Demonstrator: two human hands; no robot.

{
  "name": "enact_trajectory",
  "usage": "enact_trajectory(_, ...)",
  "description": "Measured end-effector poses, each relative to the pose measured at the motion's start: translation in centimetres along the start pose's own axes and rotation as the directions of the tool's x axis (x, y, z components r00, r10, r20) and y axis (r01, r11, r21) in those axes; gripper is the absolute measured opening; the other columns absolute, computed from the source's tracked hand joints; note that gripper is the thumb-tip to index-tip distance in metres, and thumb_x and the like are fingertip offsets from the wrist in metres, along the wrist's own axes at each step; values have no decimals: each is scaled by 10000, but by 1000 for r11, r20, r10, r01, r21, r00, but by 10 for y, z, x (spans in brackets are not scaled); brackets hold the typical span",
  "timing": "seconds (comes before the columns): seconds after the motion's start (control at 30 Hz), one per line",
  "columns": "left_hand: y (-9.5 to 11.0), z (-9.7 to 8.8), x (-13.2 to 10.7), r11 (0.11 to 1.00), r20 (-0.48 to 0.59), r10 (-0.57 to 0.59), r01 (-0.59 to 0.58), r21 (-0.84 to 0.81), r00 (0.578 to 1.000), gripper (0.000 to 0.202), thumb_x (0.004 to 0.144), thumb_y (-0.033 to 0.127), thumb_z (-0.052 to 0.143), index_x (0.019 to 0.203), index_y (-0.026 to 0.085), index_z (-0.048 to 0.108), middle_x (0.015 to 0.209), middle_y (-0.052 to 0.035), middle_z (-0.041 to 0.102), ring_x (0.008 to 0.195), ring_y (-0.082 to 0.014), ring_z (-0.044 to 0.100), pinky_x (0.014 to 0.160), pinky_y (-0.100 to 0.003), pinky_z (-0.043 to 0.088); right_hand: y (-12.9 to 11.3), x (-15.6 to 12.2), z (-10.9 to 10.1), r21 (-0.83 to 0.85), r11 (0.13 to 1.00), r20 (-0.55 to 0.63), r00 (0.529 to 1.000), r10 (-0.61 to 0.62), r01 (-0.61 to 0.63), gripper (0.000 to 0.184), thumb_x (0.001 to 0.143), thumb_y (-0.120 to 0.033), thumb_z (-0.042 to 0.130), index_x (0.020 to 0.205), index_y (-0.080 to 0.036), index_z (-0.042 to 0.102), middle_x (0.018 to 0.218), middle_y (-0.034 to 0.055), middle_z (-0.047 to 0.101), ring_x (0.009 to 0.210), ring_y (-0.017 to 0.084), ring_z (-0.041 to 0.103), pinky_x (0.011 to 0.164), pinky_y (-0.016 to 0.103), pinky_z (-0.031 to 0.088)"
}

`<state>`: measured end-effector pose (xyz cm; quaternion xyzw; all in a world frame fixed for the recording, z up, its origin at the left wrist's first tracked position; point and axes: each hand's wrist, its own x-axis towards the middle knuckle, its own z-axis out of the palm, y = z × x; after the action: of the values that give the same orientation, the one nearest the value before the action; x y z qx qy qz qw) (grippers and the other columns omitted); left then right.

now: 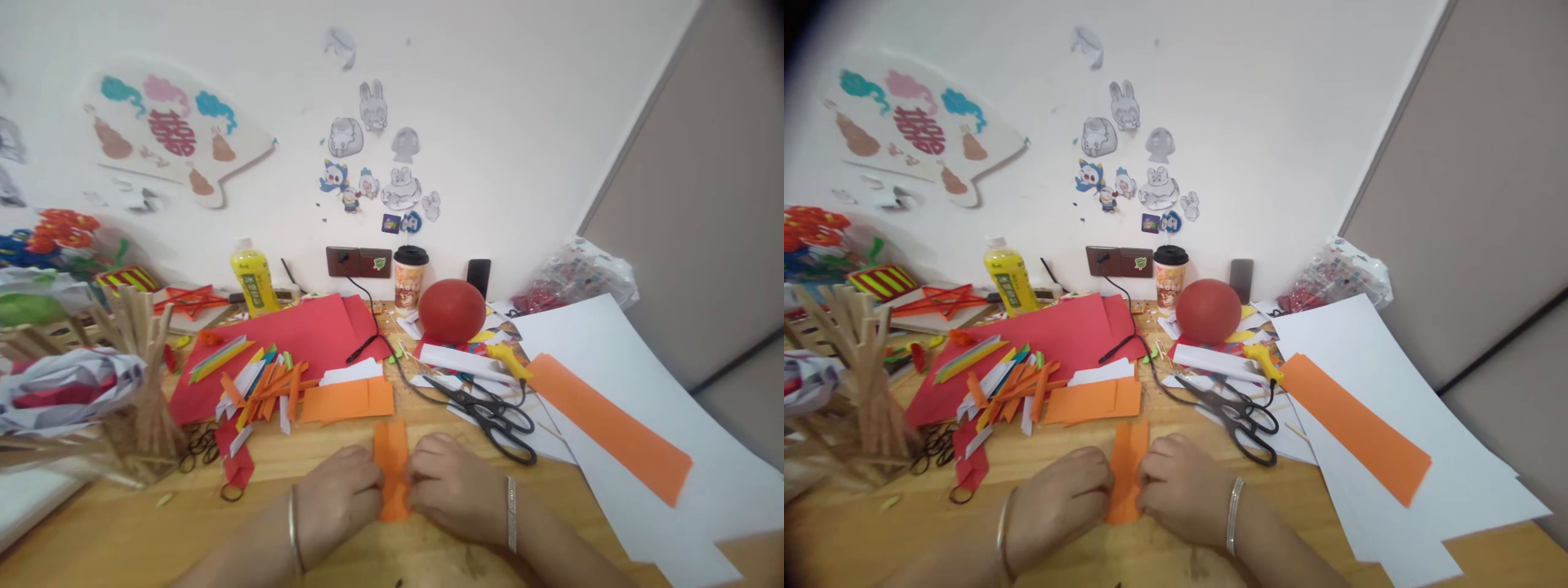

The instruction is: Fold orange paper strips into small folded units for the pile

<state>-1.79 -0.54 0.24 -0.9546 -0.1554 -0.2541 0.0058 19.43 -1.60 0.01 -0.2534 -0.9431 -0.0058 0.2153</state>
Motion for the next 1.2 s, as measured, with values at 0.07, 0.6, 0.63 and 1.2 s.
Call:
enact_trajectory(0.07,-1,0,-1,999,0,-1,1,-51,1000,323,922,126,338,668,181,530,665,-28,574,652,-146,492,622,-259,391,-2,1,-2,4,1000,19,1000,-9,9,147,848,-145,511,761,-217,606,803,-7,610,785,135,474,713,283,359)
enact_trajectory(0.6,-15,8,-5,931,105,-111,141,-337,988,341,940,375,360,746,219,592,752,-22,630,752,-165,520,742,-292,367,13,0,2,429,854,112,956,271,-293,38,748,-201,657,728,-196,625,843,15,557,841,161,502,778,304,391)
enact_trajectory(0.63,-14,9,-5,940,107,-111,139,-311,988,335,939,371,364,739,221,588,753,-19,634,762,-171,514,752,-306,353,13,0,1,421,856,119,954,275,-300,34,746,-206,658,733,-196,628,847,15,546,845,163,497,778,305,389)
enact_trajectory(1.2,1,28,-1,828,51,-534,535,-168,844,81,725,189,555,644,198,558,718,-12,553,732,-184,481,678,-315,329,1,7,11,231,878,127,908,399,-419,83,789,-209,610,740,-186,548,802,-3,523,818,165,436,741,294,329)
